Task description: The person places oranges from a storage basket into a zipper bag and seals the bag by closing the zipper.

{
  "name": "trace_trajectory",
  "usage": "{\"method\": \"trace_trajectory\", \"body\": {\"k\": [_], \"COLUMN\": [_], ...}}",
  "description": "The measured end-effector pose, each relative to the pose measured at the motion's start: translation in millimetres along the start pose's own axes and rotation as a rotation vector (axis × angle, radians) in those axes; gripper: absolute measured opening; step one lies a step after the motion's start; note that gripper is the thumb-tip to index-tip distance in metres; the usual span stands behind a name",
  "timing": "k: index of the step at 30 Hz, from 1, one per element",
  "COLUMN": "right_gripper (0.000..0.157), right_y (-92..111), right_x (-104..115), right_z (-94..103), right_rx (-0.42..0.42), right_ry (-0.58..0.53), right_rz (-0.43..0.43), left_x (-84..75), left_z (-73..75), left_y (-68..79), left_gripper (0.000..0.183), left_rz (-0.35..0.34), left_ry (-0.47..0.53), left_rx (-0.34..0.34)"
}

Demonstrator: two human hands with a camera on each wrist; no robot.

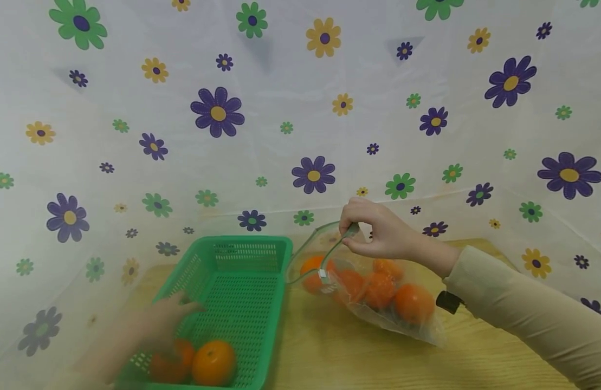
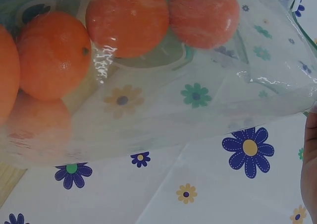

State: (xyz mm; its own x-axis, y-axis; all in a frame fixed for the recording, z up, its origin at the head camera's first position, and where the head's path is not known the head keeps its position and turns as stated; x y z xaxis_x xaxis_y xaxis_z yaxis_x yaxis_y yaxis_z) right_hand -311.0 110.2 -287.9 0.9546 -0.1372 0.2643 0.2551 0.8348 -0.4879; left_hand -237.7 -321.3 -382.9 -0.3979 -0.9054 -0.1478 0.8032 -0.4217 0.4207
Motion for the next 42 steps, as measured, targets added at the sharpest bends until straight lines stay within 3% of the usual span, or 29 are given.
{"method": "trace_trajectory", "body": {"k": [7, 12, 19, 26, 32, 42], "right_gripper": [0.019, 0.019, 0.019, 0.020, 0.020, 0.020], "right_y": [-1.1, -1.1, -1.9, -1.8, -2.2, -1.0], "right_x": [-0.8, -1.0, -0.8, -1.6, -2.0, -2.9], "right_z": [-1.1, -1.8, -2.9, -4.3, -5.4, -4.5], "right_rx": [0.003, 0.001, 0.001, 0.004, 0.005, -0.003], "right_ry": [0.004, 0.003, -0.003, 0.018, 0.014, 0.011], "right_rz": [0.003, -0.002, -0.002, -0.005, -0.007, -0.017], "left_x": [2.1, 1.9, 4.5, 6.3, 7.7, 4.6], "left_z": [-9.9, -17.8, -26.4, -33.4, -36.9, -35.9], "left_y": [1.5, 4.5, 7.5, 8.7, 6.5, 7.0], "left_gripper": [0.091, 0.095, 0.081, 0.068, 0.057, 0.054], "left_rz": [0.006, 0.013, 0.046, 0.009, 0.030, 0.035], "left_ry": [0.085, 0.093, 0.093, 0.090, 0.117, 0.104], "left_rx": [0.032, 0.033, 0.053, 0.051, 0.082, 0.113]}}
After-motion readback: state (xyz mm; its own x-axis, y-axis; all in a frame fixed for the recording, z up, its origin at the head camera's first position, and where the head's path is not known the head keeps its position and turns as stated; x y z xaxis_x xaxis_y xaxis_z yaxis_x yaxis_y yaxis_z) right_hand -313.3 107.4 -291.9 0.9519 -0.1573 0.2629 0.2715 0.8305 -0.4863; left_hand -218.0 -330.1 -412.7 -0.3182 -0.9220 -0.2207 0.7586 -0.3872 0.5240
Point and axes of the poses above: each hand's wrist, its own y-axis away from the middle knuckle, its own z-axis out of the back of the hand, x = y × z, the point moved 3 cm from there along -y, towards the middle knuckle, and after that the axes turned 15 degrees about x, right-handed, at the moved point
